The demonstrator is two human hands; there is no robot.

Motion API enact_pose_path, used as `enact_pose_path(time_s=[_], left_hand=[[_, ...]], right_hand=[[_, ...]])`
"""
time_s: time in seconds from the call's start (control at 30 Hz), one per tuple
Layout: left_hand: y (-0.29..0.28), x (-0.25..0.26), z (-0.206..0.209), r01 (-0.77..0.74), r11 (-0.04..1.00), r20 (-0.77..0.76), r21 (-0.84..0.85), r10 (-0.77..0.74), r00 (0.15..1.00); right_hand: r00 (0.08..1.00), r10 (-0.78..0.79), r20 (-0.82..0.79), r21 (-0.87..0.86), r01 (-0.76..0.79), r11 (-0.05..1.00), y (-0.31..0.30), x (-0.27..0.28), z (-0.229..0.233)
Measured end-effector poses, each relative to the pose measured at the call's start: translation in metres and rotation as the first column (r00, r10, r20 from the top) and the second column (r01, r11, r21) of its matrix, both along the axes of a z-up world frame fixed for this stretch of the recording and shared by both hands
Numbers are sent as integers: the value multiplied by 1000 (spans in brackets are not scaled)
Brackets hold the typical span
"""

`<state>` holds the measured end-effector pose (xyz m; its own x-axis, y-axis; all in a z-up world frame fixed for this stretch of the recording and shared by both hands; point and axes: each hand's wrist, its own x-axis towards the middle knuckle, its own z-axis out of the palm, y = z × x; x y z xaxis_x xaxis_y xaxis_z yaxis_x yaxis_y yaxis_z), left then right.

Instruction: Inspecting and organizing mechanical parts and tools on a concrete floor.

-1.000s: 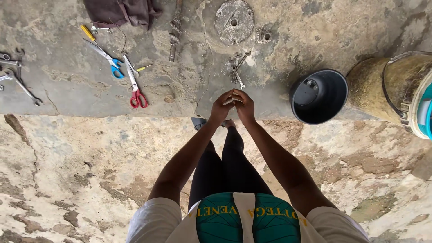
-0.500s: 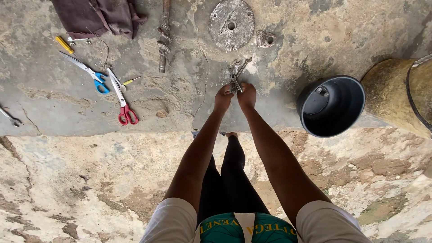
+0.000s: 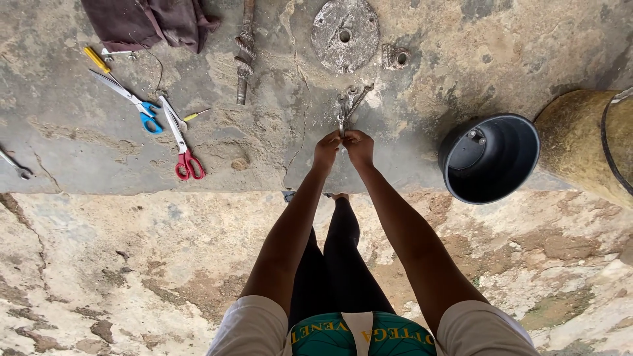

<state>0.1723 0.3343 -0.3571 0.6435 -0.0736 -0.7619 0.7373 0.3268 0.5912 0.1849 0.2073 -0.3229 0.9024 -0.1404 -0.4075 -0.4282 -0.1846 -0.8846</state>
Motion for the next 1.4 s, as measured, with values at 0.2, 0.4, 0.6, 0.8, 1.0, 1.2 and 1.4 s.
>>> enact_pose_path(time_s=[0.2,0.4,0.6,0.8,1.0,1.2,1.4], left_hand=[[11,-8,25,-117,956,21,-270,127,992],[21,-18,46,-135,961,73,-240,157,985],[33,-9,73,-149,949,119,-280,188,975],[64,5,90,-213,904,139,-370,281,950],[114,15,151,-266,884,202,-384,362,910],[124,6,155,-300,863,214,-408,409,887],[121,6,163,-303,886,172,-351,379,909]], right_hand=[[988,-71,-134,201,97,975,28,-21,46],[991,-78,-106,264,104,959,38,-26,54],[995,-26,-101,198,46,979,45,-23,59],[982,-186,-19,290,184,939,40,-18,49],[965,-240,-103,228,258,939,17,-16,7],[965,-246,-95,81,254,964,13,-9,-6],[932,-315,181,-62,331,942,0,7,-75]])
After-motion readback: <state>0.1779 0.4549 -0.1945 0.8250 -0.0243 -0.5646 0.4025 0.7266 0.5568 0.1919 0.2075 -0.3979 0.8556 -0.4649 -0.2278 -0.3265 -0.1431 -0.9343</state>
